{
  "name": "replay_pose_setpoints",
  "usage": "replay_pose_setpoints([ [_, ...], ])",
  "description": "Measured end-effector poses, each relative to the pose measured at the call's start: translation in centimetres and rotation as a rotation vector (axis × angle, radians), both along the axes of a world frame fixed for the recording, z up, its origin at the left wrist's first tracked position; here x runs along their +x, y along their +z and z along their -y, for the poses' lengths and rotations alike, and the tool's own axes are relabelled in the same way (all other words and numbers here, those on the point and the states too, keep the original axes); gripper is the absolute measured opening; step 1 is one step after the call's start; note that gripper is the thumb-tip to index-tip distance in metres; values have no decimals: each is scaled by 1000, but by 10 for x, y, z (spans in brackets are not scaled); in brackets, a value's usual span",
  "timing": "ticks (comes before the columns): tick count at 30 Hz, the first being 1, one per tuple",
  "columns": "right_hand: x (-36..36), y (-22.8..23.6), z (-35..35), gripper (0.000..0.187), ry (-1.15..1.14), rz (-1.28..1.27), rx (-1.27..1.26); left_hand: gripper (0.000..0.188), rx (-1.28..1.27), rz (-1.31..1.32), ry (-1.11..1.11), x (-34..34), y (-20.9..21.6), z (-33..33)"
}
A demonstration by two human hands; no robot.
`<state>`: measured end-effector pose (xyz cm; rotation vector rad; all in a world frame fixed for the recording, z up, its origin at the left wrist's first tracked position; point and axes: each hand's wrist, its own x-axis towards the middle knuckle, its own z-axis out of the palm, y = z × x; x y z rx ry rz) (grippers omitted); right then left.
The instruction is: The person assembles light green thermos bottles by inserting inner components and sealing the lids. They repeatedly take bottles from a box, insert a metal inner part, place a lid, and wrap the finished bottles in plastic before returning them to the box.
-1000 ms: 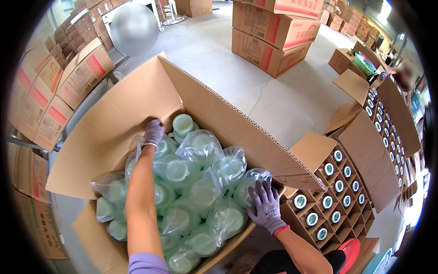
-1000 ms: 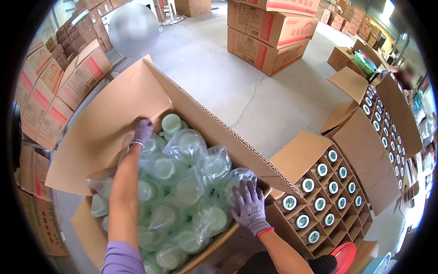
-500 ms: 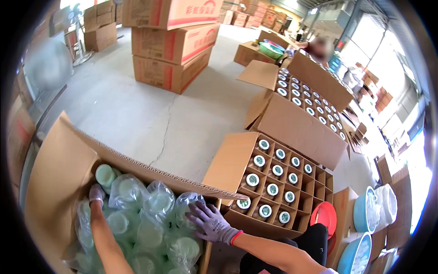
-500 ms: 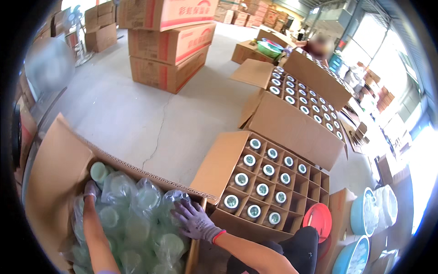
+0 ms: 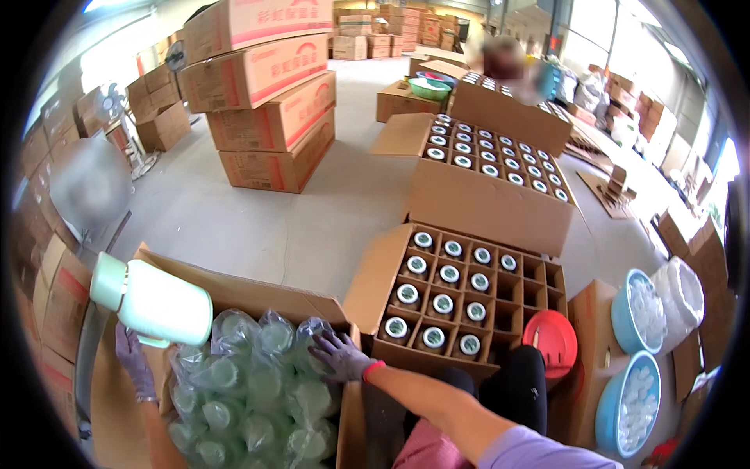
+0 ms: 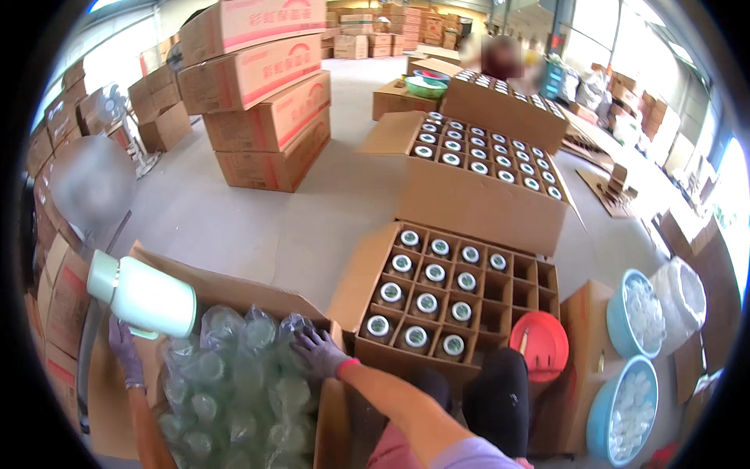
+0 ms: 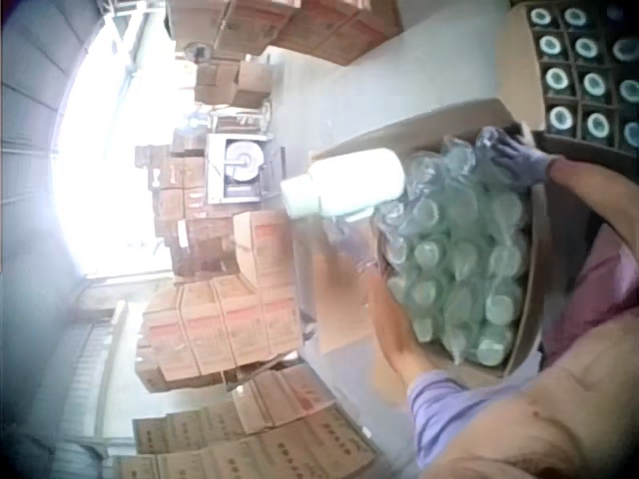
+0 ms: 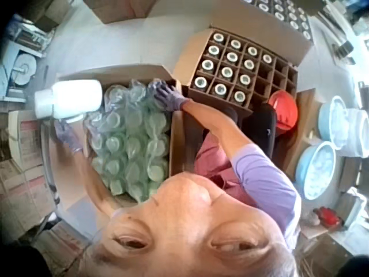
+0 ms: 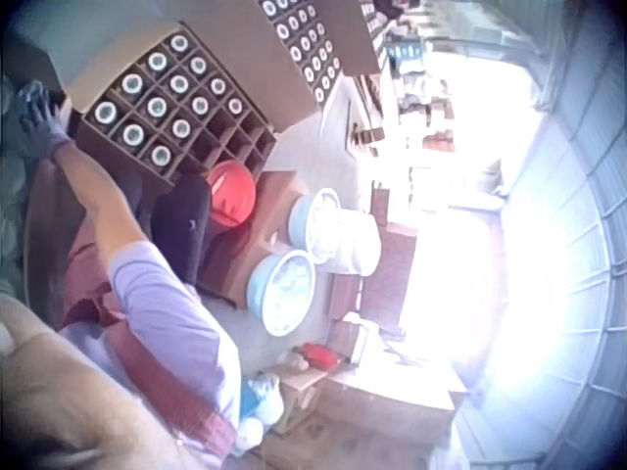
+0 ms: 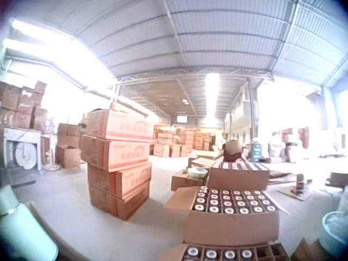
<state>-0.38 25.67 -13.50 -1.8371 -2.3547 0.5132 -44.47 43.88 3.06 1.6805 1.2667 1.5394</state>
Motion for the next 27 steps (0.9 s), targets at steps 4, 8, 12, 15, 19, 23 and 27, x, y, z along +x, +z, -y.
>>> replay_pose_setpoints([
  [4,15,81,32,85,-175,-794,92,30,-142,0,-317,87,83,121],
  [8,47,235,156,99,-136,-1588,-55,32,-459,33,-743,181,76,223],
  [12,57,279,277,93,-85,-1007,267,33,-987,380,-1222,321,27,333],
  [15,53,264,344,71,-144,-701,438,35,-1229,683,-1276,395,-2,395],
  [19,73,224,382,68,-281,-951,442,68,-894,744,-1133,416,-5,429],
  [23,114,193,368,58,-177,-1516,195,84,-1199,815,-1217,385,6,441],
  [27,121,194,371,44,-450,-870,521,89,-775,242,-1068,389,26,442],
])
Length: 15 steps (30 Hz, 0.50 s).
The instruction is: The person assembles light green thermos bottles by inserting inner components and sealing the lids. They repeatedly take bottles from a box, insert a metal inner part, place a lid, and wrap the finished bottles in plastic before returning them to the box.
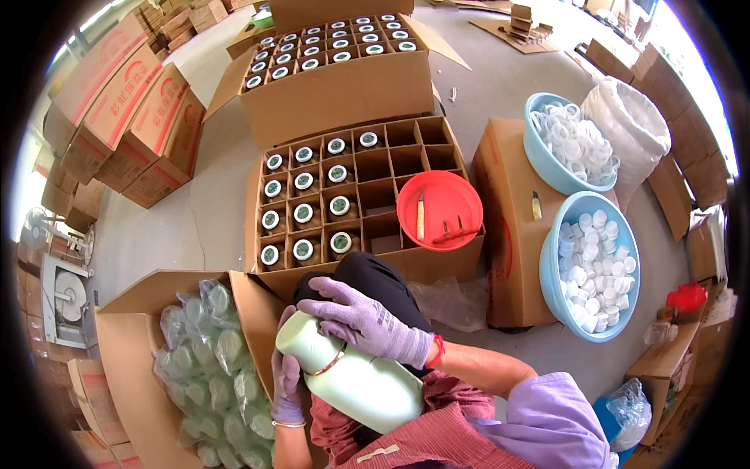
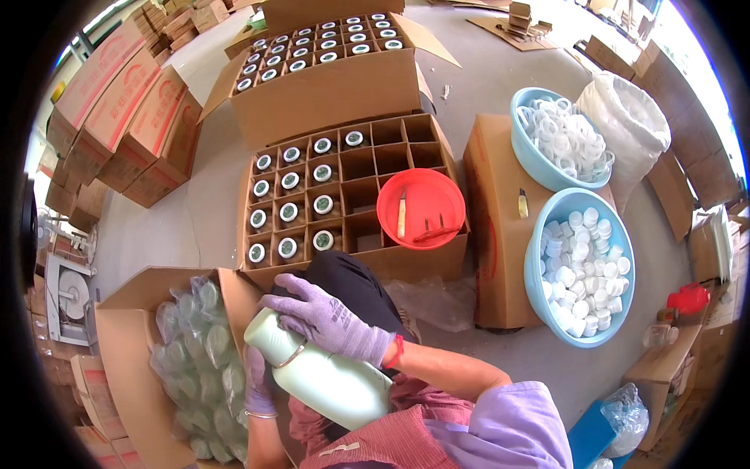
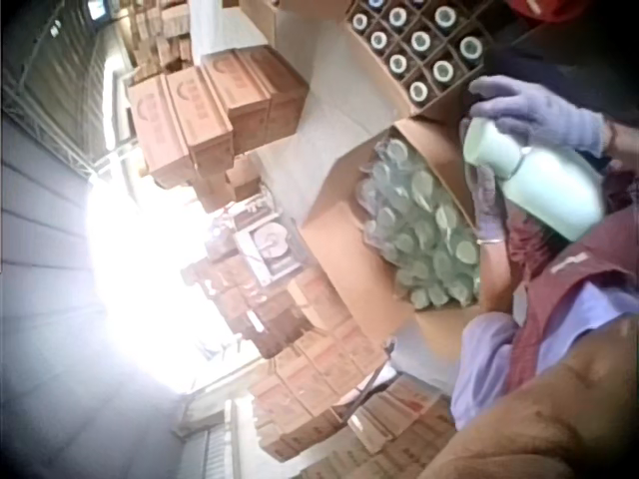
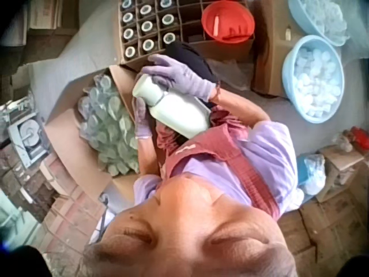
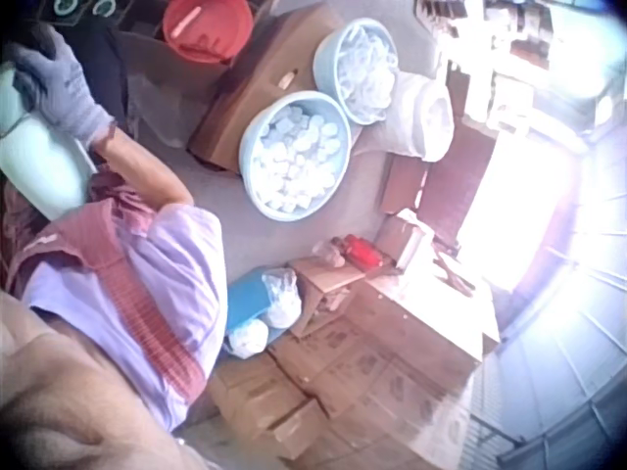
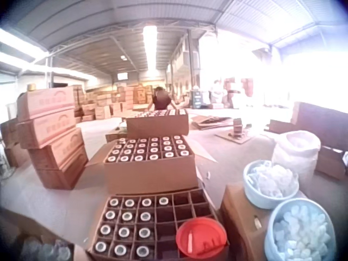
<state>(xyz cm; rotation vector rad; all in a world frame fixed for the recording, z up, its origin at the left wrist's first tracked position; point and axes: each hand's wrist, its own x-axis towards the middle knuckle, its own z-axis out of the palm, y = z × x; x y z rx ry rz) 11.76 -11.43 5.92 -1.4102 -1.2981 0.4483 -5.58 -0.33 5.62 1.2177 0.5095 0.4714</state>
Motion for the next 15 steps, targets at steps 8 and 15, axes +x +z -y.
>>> replay_pose_setpoints([
  [8,43,-18,4,59,94,-700,101,106,488,-29,50,39,10,22],
  [15,245,-163,24,55,-1018,236,-193,60,121,-457,-366,39,27,-18],
])
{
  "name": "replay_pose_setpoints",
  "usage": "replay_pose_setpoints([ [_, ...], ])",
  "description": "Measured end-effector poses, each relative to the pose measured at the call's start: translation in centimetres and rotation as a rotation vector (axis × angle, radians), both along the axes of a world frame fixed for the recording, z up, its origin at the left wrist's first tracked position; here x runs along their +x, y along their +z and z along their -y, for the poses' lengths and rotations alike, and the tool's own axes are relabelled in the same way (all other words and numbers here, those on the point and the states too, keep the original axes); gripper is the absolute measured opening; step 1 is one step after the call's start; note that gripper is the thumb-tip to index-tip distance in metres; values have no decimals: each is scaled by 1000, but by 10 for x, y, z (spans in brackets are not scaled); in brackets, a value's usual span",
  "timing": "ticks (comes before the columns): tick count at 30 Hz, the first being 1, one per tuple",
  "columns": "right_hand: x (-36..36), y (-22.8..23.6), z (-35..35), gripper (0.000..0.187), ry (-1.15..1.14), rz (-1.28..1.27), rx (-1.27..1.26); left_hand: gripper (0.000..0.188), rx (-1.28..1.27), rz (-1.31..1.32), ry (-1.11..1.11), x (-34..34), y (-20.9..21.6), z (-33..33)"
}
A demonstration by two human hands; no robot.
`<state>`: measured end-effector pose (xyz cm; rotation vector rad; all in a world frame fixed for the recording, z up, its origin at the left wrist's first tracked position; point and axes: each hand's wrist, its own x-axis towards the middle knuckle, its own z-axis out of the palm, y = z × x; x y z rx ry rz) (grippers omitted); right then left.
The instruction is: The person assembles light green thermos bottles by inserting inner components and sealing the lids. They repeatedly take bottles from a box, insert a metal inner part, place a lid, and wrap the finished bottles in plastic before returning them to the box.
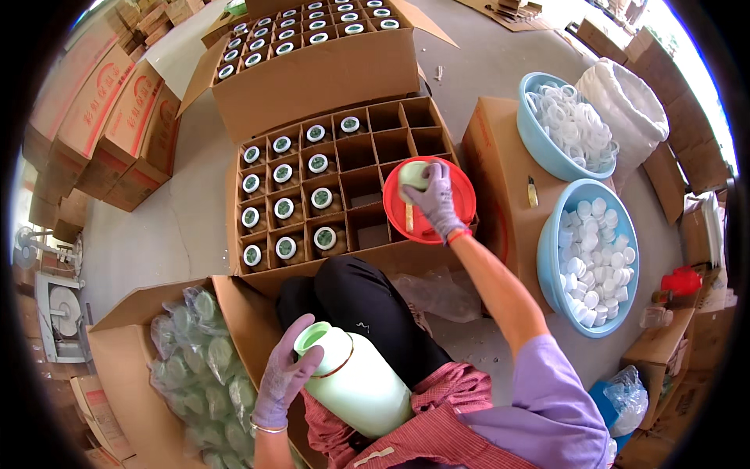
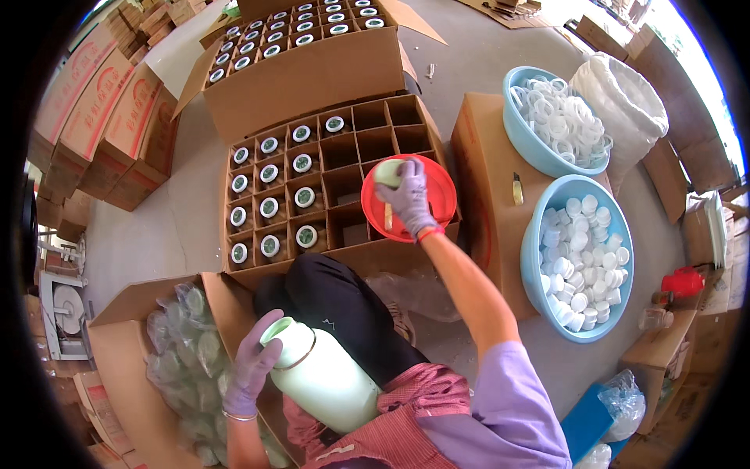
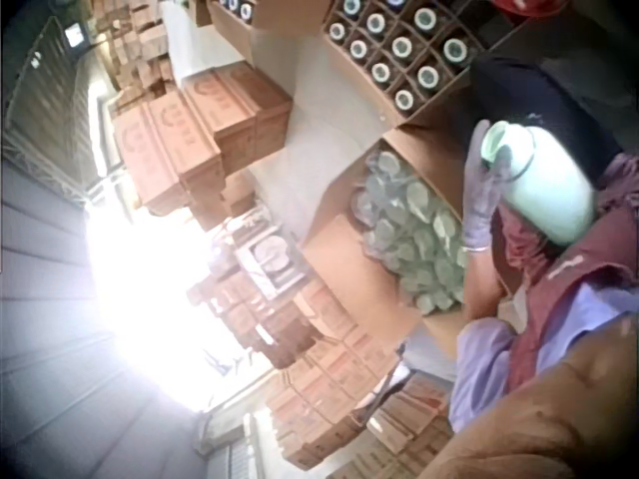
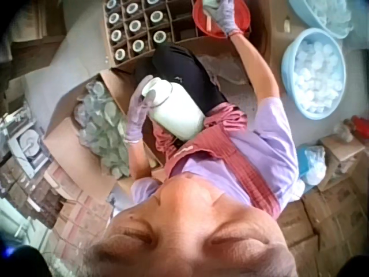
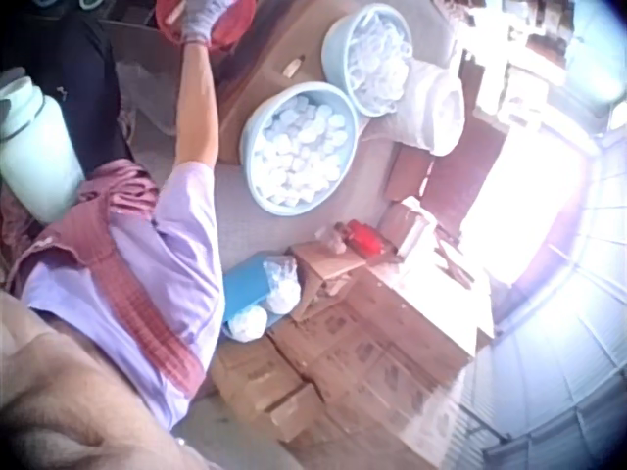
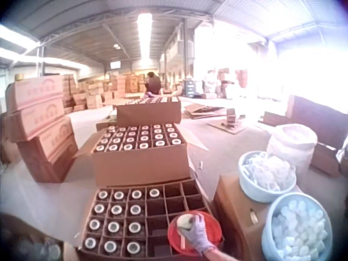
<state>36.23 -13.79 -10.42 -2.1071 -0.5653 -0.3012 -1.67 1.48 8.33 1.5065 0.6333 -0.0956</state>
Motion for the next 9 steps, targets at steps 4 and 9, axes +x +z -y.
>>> replay_pose_setpoints([
  [4,31,-35,26,40,-104,294,-527,57,-122,-75,52,3,-4,-4],
  [9,15,-33,5,37,281,106,-777,59,-408,-164,60,3,7,-7],
])
